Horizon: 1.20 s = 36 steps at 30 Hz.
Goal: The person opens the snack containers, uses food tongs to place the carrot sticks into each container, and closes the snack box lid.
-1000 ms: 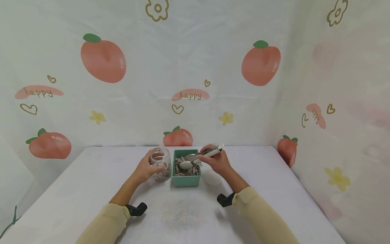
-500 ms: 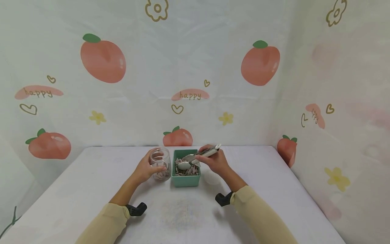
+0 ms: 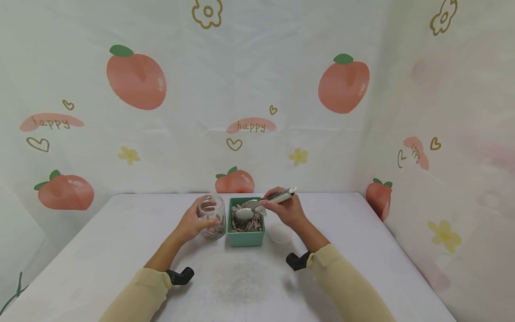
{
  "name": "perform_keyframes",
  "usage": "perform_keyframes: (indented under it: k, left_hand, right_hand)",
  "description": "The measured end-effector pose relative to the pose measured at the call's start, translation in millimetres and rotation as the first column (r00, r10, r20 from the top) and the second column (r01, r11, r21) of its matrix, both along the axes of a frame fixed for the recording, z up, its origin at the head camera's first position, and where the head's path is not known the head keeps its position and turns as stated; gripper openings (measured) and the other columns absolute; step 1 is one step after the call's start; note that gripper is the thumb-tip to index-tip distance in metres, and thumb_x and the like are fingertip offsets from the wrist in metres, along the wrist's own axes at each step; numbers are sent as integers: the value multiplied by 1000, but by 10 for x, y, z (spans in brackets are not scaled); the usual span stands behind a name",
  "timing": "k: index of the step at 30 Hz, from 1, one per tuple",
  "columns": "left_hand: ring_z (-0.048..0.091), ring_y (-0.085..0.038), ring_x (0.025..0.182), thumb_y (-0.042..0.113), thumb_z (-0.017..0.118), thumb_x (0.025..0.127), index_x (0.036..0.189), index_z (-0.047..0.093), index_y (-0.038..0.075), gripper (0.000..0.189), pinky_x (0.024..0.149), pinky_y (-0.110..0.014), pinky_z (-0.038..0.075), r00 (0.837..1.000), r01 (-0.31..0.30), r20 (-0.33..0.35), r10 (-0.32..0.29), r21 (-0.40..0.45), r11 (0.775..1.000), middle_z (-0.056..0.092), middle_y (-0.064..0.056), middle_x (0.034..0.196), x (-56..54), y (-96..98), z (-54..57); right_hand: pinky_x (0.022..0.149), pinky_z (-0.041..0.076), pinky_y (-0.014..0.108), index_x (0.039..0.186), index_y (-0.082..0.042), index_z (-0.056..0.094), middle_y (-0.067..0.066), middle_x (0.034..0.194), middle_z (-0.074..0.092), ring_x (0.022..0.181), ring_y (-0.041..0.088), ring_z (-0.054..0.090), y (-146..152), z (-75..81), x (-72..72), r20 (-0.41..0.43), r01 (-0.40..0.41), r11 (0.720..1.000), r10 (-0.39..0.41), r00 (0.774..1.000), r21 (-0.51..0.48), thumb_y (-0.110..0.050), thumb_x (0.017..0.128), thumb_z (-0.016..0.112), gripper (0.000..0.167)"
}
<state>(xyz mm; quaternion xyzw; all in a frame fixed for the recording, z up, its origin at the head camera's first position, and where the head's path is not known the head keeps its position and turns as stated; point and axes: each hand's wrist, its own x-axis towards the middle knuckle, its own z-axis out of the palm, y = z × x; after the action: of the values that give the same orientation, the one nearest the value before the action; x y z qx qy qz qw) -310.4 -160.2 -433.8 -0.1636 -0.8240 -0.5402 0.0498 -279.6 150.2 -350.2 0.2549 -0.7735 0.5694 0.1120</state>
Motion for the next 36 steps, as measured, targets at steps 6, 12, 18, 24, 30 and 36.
perform_keyframes:
  k: [6, 12, 18, 24, 30, 36]
  left_hand:
    - [46, -38, 127, 16, 84, 77, 146, 34, 13, 85, 103, -59, 31, 1000, -1, 0, 1, -4, 1000, 51, -16, 139, 6, 3, -2]
    - [46, -39, 126, 14, 83, 77, 146, 34, 11, 84, 102, -58, 32, 1000, -4, -7, 4, -4, 1000, 51, -19, 138, 12, 13, -2]
    - [47, -39, 126, 16, 84, 76, 146, 34, 12, 86, 101, -58, 33, 1000, -7, -1, 7, -6, 1000, 51, -20, 138, 14, 10, -6]
    - [46, -38, 127, 14, 83, 78, 146, 34, 11, 84, 102, -57, 32, 1000, -8, 2, 8, -11, 1000, 51, -19, 138, 11, 0, 6]
    - [46, -37, 127, 14, 82, 79, 147, 33, 11, 83, 104, -58, 30, 1000, -4, 10, 5, -13, 1000, 50, -19, 139, -3, 1, -2]
    - [44, -36, 129, 14, 82, 79, 147, 33, 13, 84, 106, -59, 28, 1000, -9, 22, 9, -10, 1000, 50, -16, 140, 19, 8, 21]
  right_hand:
    - [69, 51, 25, 98, 15, 64, 26, 93, 66, 76, 13, 61, 34, 48, 5, -35, -29, 998, 27, 999, -57, 3, 86, 70, 18]
    - [72, 54, 25, 99, 17, 63, 28, 93, 65, 78, 10, 65, 44, 111, 26, -44, -25, 994, 21, 999, -103, 5, 86, 68, 18]
    - [72, 54, 25, 100, 15, 63, 27, 95, 66, 79, 11, 65, 34, 214, 56, -43, 21, 996, -25, 999, -89, 2, 87, 68, 19]
    - [71, 53, 25, 101, 11, 66, 23, 94, 68, 78, 13, 64, -14, 299, 63, -78, 64, 997, -68, 995, -51, -1, 88, 68, 19]
    - [70, 54, 26, 101, 14, 65, 24, 92, 68, 77, 11, 65, -95, 356, 43, -90, 33, 992, -44, 995, -118, 2, 87, 68, 19]
    - [70, 55, 25, 100, 17, 63, 30, 91, 65, 77, 12, 65, -190, 441, 34, -121, -9, 985, -12, 993, -172, 5, 87, 67, 18]
